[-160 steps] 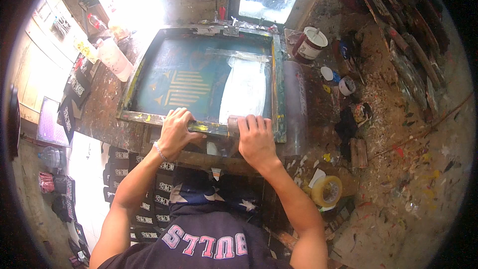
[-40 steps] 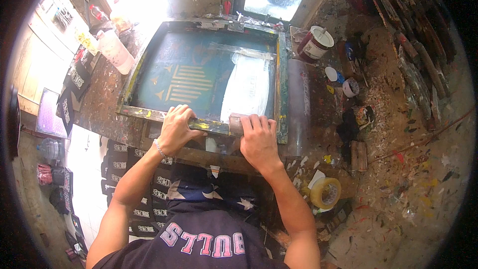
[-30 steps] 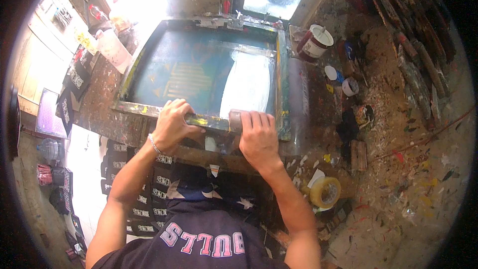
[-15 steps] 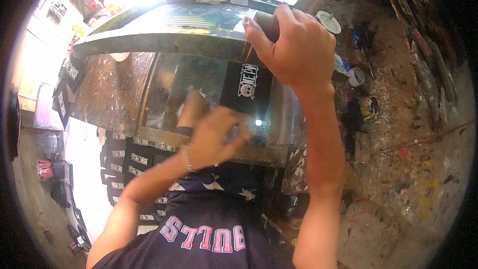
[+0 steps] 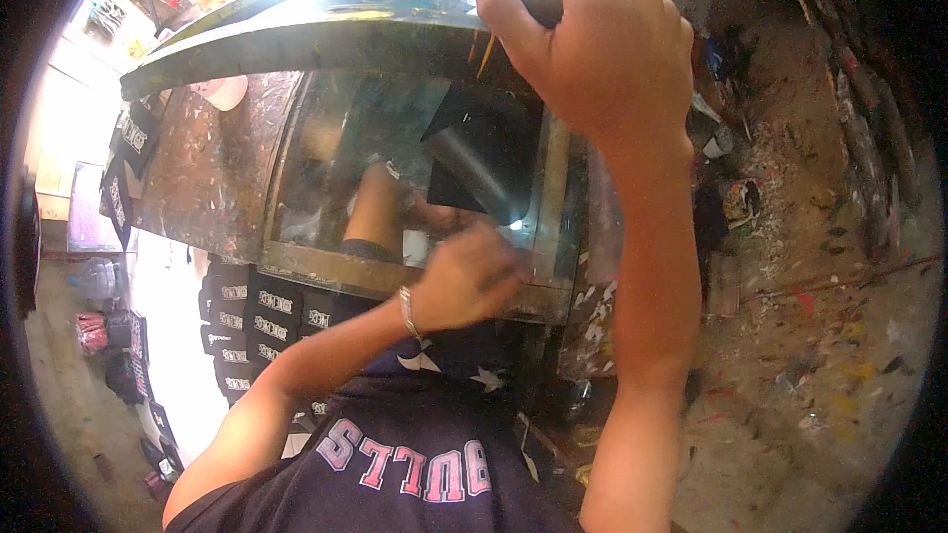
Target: The person performs screen printing on black fabric pieces. They place each fabric under a screen, apply white ink with a squeegee, and pull the squeegee across to transfer the design. Finished pieces are stacked to the side.
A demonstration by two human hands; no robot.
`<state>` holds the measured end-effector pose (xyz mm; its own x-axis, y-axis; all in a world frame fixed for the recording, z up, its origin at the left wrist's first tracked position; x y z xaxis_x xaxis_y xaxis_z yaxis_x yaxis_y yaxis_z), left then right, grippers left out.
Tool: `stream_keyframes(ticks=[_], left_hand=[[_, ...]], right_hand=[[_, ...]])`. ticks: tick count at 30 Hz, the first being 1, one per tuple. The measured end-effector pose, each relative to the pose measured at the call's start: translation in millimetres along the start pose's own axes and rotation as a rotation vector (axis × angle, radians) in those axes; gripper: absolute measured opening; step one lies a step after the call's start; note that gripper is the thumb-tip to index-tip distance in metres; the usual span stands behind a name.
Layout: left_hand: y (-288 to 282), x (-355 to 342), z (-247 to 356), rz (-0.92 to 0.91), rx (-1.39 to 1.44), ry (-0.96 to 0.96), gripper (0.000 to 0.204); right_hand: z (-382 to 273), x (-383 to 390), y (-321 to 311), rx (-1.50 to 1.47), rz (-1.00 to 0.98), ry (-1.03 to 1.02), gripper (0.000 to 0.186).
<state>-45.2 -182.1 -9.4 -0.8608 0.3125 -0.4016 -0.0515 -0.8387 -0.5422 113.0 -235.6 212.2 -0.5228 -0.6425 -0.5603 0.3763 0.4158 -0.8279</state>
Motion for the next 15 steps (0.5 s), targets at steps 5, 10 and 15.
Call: stream_keyframes(ticks=[5,10,15], left_hand=[[-93,5,-48,0.417,-0.264,-0.208,0.032],[-82,61,-47,0.183,-0.436,-0.301,0.037],[-42,112,-46,-0.112,-0.578,-0.459,0.049]], right_hand=[[2,-5,-2,-0.074,-0.104,0.075,0.050],[11,-16,-5,-0.076,-0.086,0.057,0.047],[-14,-35,-25,-0.162,-0.062,0.070,0.035]])
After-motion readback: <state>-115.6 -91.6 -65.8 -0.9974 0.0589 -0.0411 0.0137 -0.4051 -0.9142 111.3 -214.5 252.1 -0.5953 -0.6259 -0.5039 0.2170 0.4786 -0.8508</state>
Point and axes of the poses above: each hand's wrist, its own x-axis away from the middle knuckle, its own y-axis out of the palm, z = x × y, the point moved 4 cm from there along -x, towards the middle knuckle, and after that the axes turned 12 degrees about -z, right-handed, at the moved point
